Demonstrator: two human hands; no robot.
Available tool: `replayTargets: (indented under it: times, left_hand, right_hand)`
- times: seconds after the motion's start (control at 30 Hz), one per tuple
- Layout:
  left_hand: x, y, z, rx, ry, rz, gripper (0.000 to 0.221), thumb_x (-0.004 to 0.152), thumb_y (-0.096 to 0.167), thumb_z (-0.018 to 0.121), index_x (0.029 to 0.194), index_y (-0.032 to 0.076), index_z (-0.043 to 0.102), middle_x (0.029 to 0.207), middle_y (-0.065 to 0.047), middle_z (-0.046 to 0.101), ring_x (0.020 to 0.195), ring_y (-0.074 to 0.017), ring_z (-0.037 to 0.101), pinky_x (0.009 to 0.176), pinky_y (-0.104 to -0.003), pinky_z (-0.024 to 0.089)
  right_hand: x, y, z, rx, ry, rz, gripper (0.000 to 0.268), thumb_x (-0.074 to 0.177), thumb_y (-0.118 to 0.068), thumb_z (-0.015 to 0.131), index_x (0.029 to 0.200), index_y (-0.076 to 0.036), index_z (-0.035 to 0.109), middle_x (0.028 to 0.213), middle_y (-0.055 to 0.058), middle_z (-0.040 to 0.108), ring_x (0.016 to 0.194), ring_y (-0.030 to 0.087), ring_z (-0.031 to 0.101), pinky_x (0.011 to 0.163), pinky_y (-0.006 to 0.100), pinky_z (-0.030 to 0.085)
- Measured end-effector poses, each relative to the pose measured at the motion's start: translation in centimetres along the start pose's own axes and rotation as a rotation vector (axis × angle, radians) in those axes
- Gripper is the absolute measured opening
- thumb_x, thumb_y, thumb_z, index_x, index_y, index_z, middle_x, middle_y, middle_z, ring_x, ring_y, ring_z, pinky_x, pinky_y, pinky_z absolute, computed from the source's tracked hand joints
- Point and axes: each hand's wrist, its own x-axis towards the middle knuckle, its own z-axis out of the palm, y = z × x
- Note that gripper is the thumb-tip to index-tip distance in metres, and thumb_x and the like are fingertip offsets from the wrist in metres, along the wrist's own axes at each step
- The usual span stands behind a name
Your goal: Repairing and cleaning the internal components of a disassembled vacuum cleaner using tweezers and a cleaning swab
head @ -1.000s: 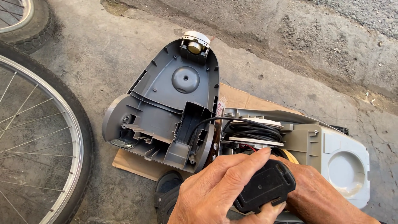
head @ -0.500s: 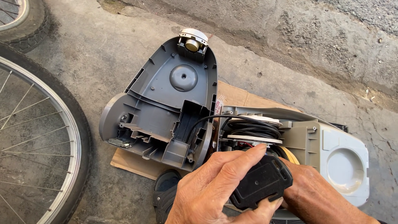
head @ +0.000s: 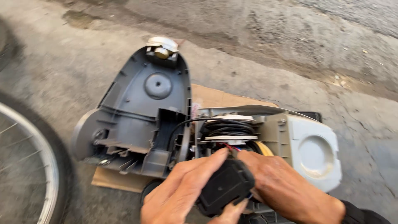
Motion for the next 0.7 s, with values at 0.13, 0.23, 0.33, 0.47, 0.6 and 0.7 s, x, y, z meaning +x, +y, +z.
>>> replayTargets:
  times: [0.13, 0.23, 0.33, 0.47, 0.6, 0.7]
  left_hand:
    - [-0.7, 0.2, 0.3, 0.143, -0.139, -0.048, 0.068, 0.069, 0.034, 0.093, 0.136, 0.035, 0.082, 0.119, 0.015, 0.090, 0.097, -0.0010, 0.089, 0.088, -0.018, 0.061]
    - [-1.0, 0.2, 1.2, 0.162, -0.141, -0.020, 0.070, 0.068, 0.037, 0.098, 0.136, 0.031, 0.082, 0.122, 0.012, 0.089, 0.099, -0.0003, 0.089, 0.089, -0.019, 0.062]
    - [-1.4, 0.1, 2.1, 0.210, -0.112, 0.062, 0.068, 0.072, 0.034, 0.095, 0.137, 0.031, 0.078, 0.121, 0.010, 0.087, 0.104, -0.0002, 0.085, 0.095, -0.017, 0.059]
    - [-1.6, 0.2, 2.4, 0.245, -0.125, 0.031, 0.068, 0.072, 0.037, 0.095, 0.138, 0.031, 0.078, 0.121, 0.010, 0.086, 0.103, 0.0002, 0.084, 0.093, -0.018, 0.059]
    - [-2.2, -0.8, 3.5, 0.258, -0.132, -0.018, 0.073, 0.067, 0.035, 0.095, 0.138, 0.030, 0.079, 0.117, 0.006, 0.084, 0.091, -0.0011, 0.083, 0.087, -0.019, 0.059]
    - [-2.2, -1.7, 4.8, 0.329, -0.059, 0.014, 0.076, 0.064, 0.031, 0.096, 0.137, 0.026, 0.078, 0.116, -0.002, 0.083, 0.099, -0.0091, 0.081, 0.095, -0.026, 0.060]
  right_hand:
    - [-0.5, 1.3, 1.5, -0.120, 0.078, -0.106, 0.016, 0.100, 0.000, 0.064, 0.107, -0.014, 0.061, 0.100, 0.008, 0.063, 0.083, 0.029, 0.067, 0.058, 0.047, 0.054]
    - [-1.0, 2.1, 2.5, -0.216, 0.073, -0.120, 0.019, 0.096, 0.007, 0.062, 0.107, -0.007, 0.060, 0.102, 0.013, 0.060, 0.080, 0.034, 0.066, 0.056, 0.051, 0.055]
    - [-1.1, 2.5, 2.8, -0.225, 0.087, -0.146, 0.021, 0.094, 0.010, 0.061, 0.103, -0.008, 0.058, 0.102, 0.014, 0.059, 0.079, 0.036, 0.067, 0.059, 0.052, 0.054]
    - [-1.1, 2.7, 3.2, -0.244, 0.060, -0.103, 0.017, 0.098, 0.006, 0.062, 0.107, -0.008, 0.060, 0.106, 0.015, 0.060, 0.077, 0.037, 0.068, 0.052, 0.054, 0.053]
    - [-1.1, 2.6, 2.8, -0.230, 0.069, -0.130, 0.015, 0.095, 0.002, 0.068, 0.105, -0.008, 0.064, 0.102, 0.014, 0.065, 0.092, 0.039, 0.070, 0.061, 0.054, 0.055]
    - [-1.1, 2.4, 3.1, -0.361, 0.058, -0.113, 0.013, 0.098, -0.001, 0.065, 0.110, -0.008, 0.065, 0.108, 0.013, 0.063, 0.092, 0.036, 0.067, 0.058, 0.053, 0.057]
